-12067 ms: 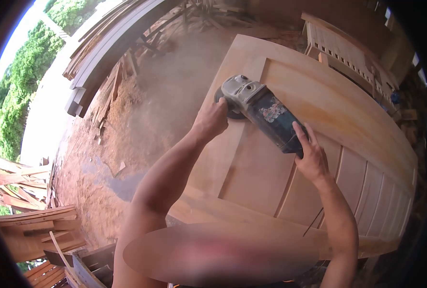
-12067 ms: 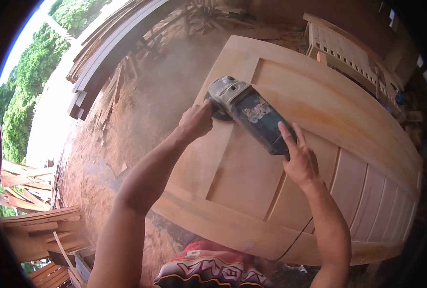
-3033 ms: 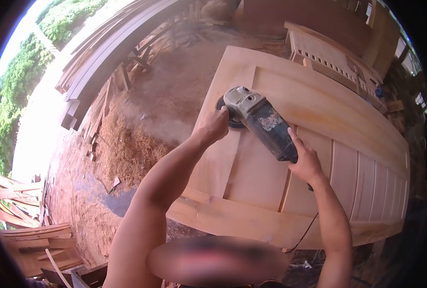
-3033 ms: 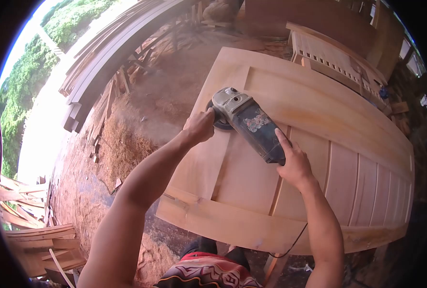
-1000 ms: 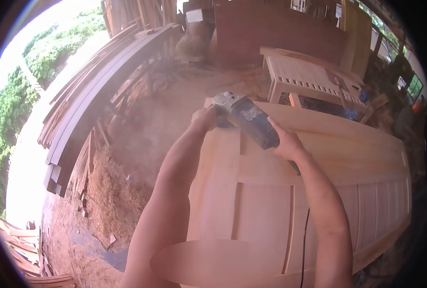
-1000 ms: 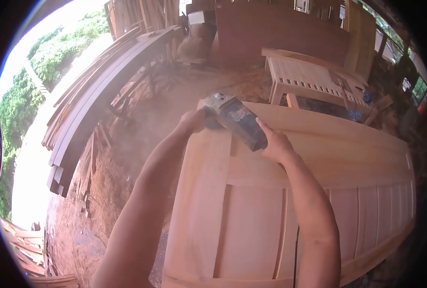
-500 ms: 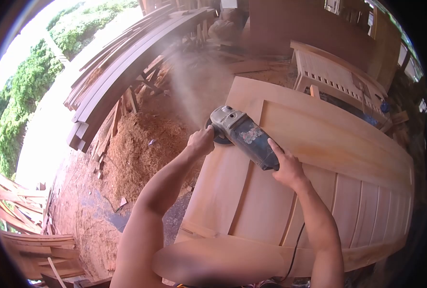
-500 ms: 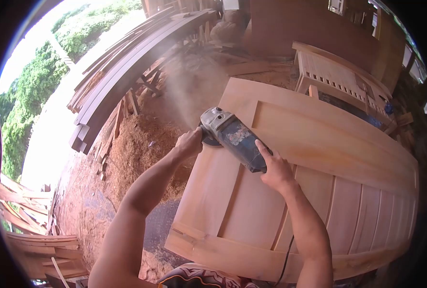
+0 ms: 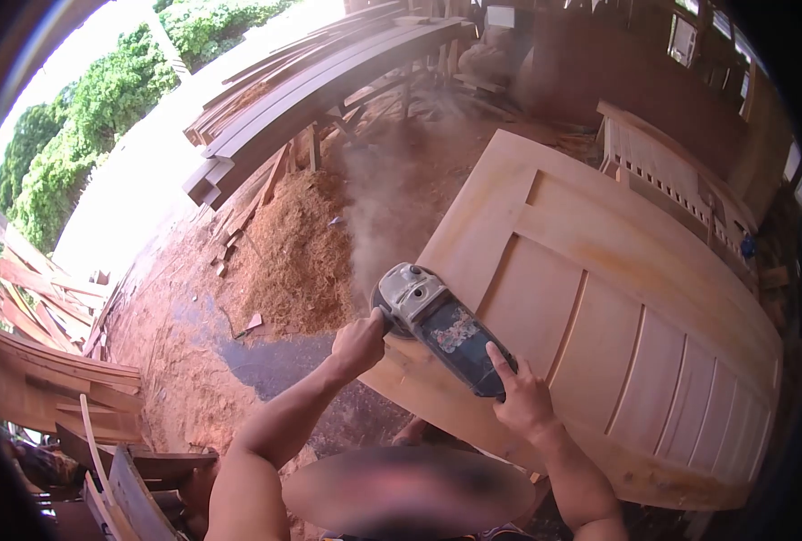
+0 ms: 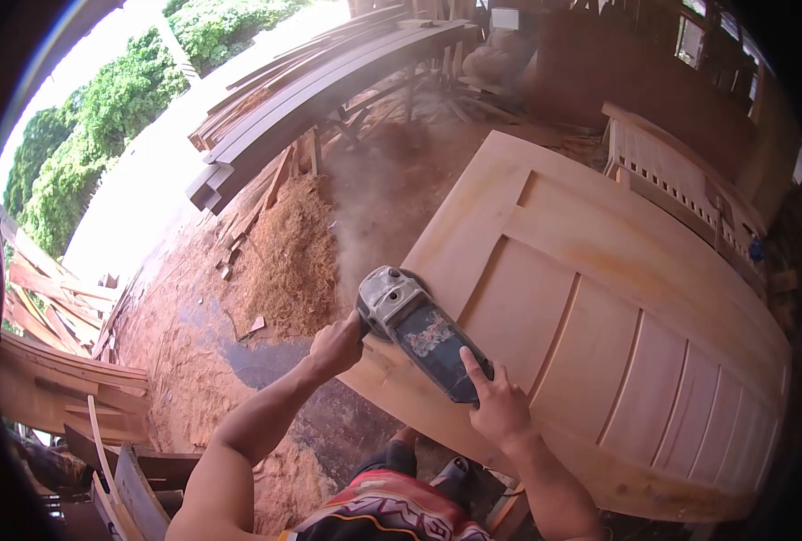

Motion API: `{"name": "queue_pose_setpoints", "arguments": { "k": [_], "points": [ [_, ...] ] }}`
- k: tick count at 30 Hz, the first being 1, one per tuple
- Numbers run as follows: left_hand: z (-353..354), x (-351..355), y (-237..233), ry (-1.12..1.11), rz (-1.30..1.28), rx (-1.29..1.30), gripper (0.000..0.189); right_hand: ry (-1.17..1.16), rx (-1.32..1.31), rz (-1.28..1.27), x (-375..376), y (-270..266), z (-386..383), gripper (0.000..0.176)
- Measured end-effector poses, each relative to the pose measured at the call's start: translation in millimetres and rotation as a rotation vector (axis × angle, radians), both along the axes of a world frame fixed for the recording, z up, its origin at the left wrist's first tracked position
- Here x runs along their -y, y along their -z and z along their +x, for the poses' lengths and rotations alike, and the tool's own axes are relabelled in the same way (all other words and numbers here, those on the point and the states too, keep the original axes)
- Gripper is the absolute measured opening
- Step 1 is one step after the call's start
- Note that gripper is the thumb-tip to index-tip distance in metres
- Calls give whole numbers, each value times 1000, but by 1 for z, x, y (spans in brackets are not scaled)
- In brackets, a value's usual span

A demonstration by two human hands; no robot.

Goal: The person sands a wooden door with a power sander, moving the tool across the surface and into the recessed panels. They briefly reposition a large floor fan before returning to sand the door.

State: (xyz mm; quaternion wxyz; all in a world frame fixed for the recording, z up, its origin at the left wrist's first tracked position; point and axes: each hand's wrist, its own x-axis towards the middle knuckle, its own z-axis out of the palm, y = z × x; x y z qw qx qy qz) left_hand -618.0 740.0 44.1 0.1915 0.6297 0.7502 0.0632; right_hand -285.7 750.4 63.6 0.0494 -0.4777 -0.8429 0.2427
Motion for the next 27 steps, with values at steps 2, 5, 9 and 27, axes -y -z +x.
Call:
{"name": "queue_pose_setpoints", "arguments": {
  "k": [2,5,9,27],
  "points": [
    [2,37,0,-64,-52,17,23,-39,2,2,30,0,1,99],
    [6,83,0,-127,-94,35,23,-67,-46,-14,61,-3,5,98],
    [7,78,1,-119,-114,57,22,-66,-57,-29,62,-6,7,100],
    [33,-465,21,370,21,-91,29,297,-66,200,-348,19,21,102]
  ]
}}
